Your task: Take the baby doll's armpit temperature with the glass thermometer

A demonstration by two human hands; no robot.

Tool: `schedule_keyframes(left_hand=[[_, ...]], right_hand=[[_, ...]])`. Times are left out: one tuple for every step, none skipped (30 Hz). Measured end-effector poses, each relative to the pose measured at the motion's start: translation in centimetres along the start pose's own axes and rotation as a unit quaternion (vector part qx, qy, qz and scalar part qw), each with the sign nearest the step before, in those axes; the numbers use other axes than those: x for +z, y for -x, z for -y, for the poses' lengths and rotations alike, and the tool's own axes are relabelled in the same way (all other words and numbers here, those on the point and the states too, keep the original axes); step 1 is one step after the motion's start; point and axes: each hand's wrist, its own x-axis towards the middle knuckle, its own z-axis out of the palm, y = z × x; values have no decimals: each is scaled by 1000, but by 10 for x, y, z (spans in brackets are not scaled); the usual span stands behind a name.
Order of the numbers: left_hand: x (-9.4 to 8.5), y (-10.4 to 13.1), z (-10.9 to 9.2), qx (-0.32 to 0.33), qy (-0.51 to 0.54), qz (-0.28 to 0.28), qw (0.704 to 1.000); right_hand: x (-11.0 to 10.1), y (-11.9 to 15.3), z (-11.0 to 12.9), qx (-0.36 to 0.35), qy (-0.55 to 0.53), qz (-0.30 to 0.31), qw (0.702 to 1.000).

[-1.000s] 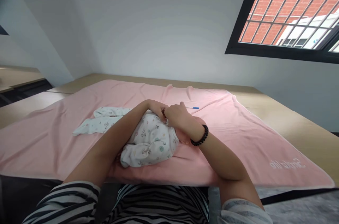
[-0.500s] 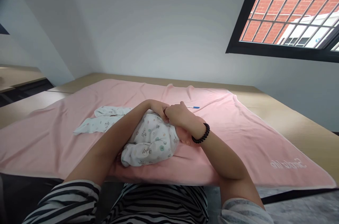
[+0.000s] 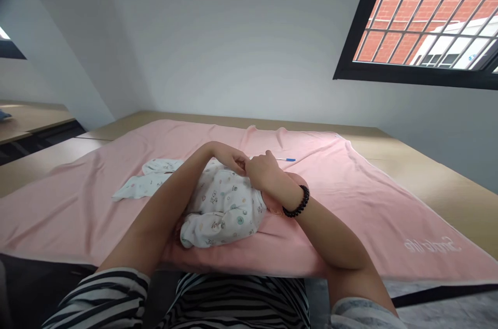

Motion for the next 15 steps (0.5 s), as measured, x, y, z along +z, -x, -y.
schedule_keyframes(left_hand=[[-2, 7, -1, -15, -2, -2, 1000], [-3, 13, -1, -31, -4, -4, 999], [-5, 18, -1, -47, -6, -6, 999], [-6, 23, -2, -62, -8, -7, 998], [-7, 26, -2, -74, -9, -7, 997], [-8, 28, -2, -83, -11, -5, 996], [-8, 29, -2, -88, -11, -2, 996], [-8, 30, -2, -90, -12, 1, 996], [-8, 30, -3, -91, -13, 3, 996], [-8, 30, -3, -89, -11, 5, 996], [-8, 30, -4, -88, -8, 9, 996], [-7, 30, -4, -86, -5, 14, 996], [-7, 30, -5, -84, -2, 20, 996], [-6, 30, -6, -83, -2, 25, 996], [-6, 30, -6, -83, -4, 27, 996]], right_hand=[[0, 1, 2, 7, 2, -1, 1000], [1, 1, 3, 14, 5, -2, 1000], [1, 2, 5, 21, 8, -3, 1000], [1, 3, 6, 26, 12, -3, 1000], [1, 4, 8, 29, 15, -7, 999], [2, 5, 9, 27, 16, -16, 999], [1, 6, 11, 23, 16, -32, 999], [1, 6, 13, 15, 12, -51, 999], [1, 6, 15, 3, 6, -69, 998], [1, 6, 17, -12, -3, -86, 996], [2, 5, 20, -28, -13, -95, 995], [2, 4, 23, -42, -24, -96, 994], [3, 2, 26, -51, -33, -93, 994], [4, 1, 30, -54, -42, -87, 994], [5, -1, 32, -52, -49, -81, 994]])
